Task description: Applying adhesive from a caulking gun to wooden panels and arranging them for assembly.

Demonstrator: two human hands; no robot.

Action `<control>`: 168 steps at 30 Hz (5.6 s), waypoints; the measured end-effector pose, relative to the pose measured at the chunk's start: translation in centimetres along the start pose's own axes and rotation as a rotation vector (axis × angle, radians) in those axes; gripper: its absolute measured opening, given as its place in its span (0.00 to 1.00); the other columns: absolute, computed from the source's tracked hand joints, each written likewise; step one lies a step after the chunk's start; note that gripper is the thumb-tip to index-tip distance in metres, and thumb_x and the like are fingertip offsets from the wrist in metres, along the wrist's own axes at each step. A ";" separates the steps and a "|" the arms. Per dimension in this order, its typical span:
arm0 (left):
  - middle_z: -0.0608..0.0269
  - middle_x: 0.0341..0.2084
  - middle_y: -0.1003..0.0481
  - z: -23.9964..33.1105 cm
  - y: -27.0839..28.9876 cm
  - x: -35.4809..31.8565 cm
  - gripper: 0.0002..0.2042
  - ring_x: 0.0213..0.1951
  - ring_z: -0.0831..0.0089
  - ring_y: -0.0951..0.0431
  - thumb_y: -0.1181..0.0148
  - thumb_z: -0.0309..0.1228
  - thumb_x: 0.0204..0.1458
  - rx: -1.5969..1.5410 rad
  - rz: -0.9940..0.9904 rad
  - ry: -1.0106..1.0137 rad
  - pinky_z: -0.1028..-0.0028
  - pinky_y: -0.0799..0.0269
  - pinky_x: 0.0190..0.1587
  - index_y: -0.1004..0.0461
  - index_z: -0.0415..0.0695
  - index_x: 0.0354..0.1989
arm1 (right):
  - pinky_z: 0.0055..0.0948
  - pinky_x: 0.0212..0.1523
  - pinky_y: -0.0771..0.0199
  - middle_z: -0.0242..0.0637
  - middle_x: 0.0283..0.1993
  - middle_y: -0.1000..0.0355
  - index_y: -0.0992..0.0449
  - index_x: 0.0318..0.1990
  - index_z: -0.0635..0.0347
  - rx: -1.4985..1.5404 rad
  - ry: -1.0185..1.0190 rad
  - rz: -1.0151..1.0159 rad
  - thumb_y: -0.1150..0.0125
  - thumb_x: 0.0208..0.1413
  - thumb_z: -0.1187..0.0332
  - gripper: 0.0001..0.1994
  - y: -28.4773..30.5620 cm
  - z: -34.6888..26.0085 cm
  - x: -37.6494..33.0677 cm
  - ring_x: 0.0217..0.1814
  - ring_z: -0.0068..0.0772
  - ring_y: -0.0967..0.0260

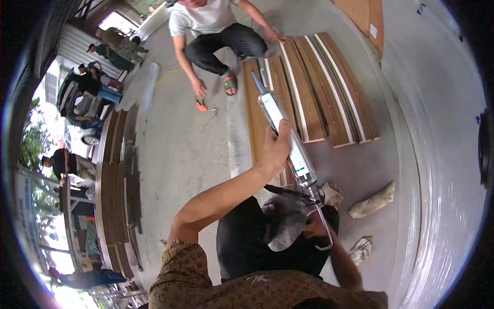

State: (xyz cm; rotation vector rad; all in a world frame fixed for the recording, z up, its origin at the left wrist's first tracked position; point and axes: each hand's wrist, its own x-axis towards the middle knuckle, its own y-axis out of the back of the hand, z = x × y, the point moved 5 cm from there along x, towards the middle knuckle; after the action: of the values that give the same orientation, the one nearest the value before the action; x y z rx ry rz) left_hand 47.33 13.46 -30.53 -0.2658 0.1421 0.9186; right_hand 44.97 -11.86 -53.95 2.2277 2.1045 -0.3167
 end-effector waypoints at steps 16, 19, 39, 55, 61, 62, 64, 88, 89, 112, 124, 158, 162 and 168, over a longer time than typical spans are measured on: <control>0.55 0.31 0.35 -0.6 8.1 9.3 0.24 0.32 0.70 0.32 0.56 0.48 0.57 -0.208 -0.019 0.231 0.69 0.31 0.31 0.45 0.37 0.45 | 0.44 0.63 0.51 0.38 0.59 0.44 0.47 0.60 0.59 0.910 0.611 0.587 0.45 0.49 0.45 0.37 -8.4 -18.4 16.7 0.64 0.41 0.50; 0.57 0.30 0.36 -2.3 10.7 15.5 0.22 0.27 0.73 0.32 0.57 0.48 0.57 -0.379 -0.009 0.170 0.69 0.31 0.23 0.45 0.37 0.43 | 0.46 0.65 0.55 0.38 0.59 0.45 0.47 0.60 0.56 0.816 0.474 0.732 0.45 0.50 0.46 0.36 -8.1 -15.2 22.5 0.64 0.39 0.51; 0.58 0.33 0.32 -14.8 17.3 51.6 0.24 0.30 0.69 0.31 0.55 0.46 0.56 -0.055 -0.186 0.378 0.67 0.32 0.31 0.37 0.33 0.47 | 0.37 0.52 0.33 0.37 0.40 0.33 0.36 0.45 0.60 0.635 0.475 0.987 0.51 0.59 0.64 0.11 4.2 -6.6 55.5 0.47 0.34 0.34; 0.58 0.35 0.26 -20.4 18.5 64.4 0.32 0.34 0.67 0.27 0.46 0.55 0.44 0.227 -0.138 0.439 0.65 0.33 0.42 0.30 0.37 0.47 | 0.32 0.41 0.25 0.37 0.35 0.32 0.36 0.42 0.59 0.775 0.297 1.072 0.51 0.55 0.75 0.07 11.8 -2.5 64.7 0.38 0.33 0.29; 0.60 0.36 0.25 -20.2 19.2 65.1 0.29 0.36 0.68 0.25 0.47 0.55 0.45 0.248 -0.171 0.473 0.63 0.34 0.44 0.29 0.40 0.46 | 0.31 0.40 0.26 0.36 0.34 0.33 0.36 0.41 0.58 0.854 0.311 1.059 0.51 0.56 0.74 0.07 12.0 -1.4 66.1 0.37 0.32 0.29; 0.66 0.36 0.28 -20.3 19.3 65.1 0.25 0.40 0.70 0.31 0.48 0.56 0.45 0.219 -0.187 0.525 0.60 0.40 0.47 0.28 0.47 0.41 | 0.30 0.39 0.27 0.35 0.34 0.33 0.36 0.41 0.58 0.785 0.241 1.106 0.51 0.56 0.74 0.06 12.0 -1.3 66.0 0.36 0.32 0.29; 0.71 0.35 0.30 -20.5 19.5 65.1 0.21 0.43 0.72 0.36 0.49 0.58 0.46 0.190 -0.201 0.579 0.58 0.47 0.49 0.28 0.54 0.37 | 0.30 0.38 0.27 0.35 0.33 0.33 0.36 0.40 0.58 0.794 0.262 1.108 0.51 0.56 0.75 0.06 11.8 -1.4 66.2 0.35 0.31 0.30; 0.72 0.28 0.25 -21.5 19.2 62.7 0.21 0.39 0.75 0.28 0.58 0.58 0.51 0.174 -0.232 0.595 0.61 0.48 0.50 0.28 0.56 0.30 | 0.25 0.24 0.26 0.36 0.31 0.33 0.34 0.39 0.63 0.589 0.192 1.266 0.43 0.48 0.78 0.10 10.4 -1.5 63.9 0.26 0.26 0.32; 0.72 0.28 0.25 -21.5 19.4 62.7 0.20 0.38 0.75 0.28 0.58 0.58 0.51 0.142 -0.283 0.583 0.61 0.47 0.49 0.28 0.56 0.30 | 0.25 0.24 0.26 0.36 0.31 0.33 0.34 0.39 0.64 0.514 0.173 1.253 0.43 0.47 0.78 0.11 10.1 -1.9 63.9 0.27 0.26 0.32; 0.61 0.41 0.29 -19.9 20.1 55.2 0.31 0.39 0.63 0.30 0.49 0.59 0.45 0.158 -0.156 0.606 0.55 0.43 0.45 0.30 0.44 0.46 | 0.21 0.18 0.40 0.30 0.21 0.35 0.32 0.30 0.58 0.778 0.172 1.264 0.42 0.48 0.75 0.05 6.7 -3.1 57.8 0.19 0.24 0.33; 0.69 0.17 0.36 -19.8 19.7 50.3 0.21 0.28 0.74 0.37 0.50 0.59 0.46 -0.020 -0.271 0.667 0.65 0.46 0.36 0.32 0.52 0.26 | 0.24 0.19 0.33 0.33 0.22 0.37 0.33 0.32 0.64 0.392 0.108 1.279 0.45 0.51 0.77 0.03 5.0 -5.9 53.7 0.18 0.25 0.38; 0.61 0.43 0.33 -22.2 18.9 33.8 0.34 0.47 0.61 0.35 0.48 0.64 0.41 -0.082 -0.361 0.670 0.50 0.49 0.51 0.35 0.50 0.50 | 0.25 0.21 0.36 0.30 0.19 0.35 0.34 0.23 0.63 -0.056 -0.161 1.382 0.44 0.52 0.73 0.08 -0.3 0.5 37.4 0.19 0.21 0.39; 0.62 0.40 0.38 -22.4 18.6 32.1 0.40 0.44 0.60 0.38 0.49 0.68 0.37 -0.029 -0.398 0.683 0.53 0.43 0.47 0.39 0.53 0.55 | 0.24 0.22 0.35 0.30 0.20 0.34 0.32 0.25 0.65 0.233 -0.042 1.303 0.44 0.52 0.73 0.07 -1.8 1.6 35.5 0.20 0.20 0.37; 0.69 0.26 0.31 -23.5 18.9 29.4 0.23 0.31 0.70 0.30 0.50 0.59 0.48 -0.035 -0.310 0.712 0.64 0.46 0.36 0.29 0.49 0.29 | 0.26 0.21 0.34 0.31 0.19 0.35 0.31 0.27 0.63 0.456 -0.022 1.399 0.46 0.54 0.71 0.07 -3.6 1.9 32.6 0.21 0.22 0.36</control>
State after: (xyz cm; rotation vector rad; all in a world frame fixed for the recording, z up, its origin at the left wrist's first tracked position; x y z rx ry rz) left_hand 49.68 40.15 -63.09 -0.6236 0.7216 0.4859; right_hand 42.67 20.00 -61.67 3.1818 0.0757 -0.6707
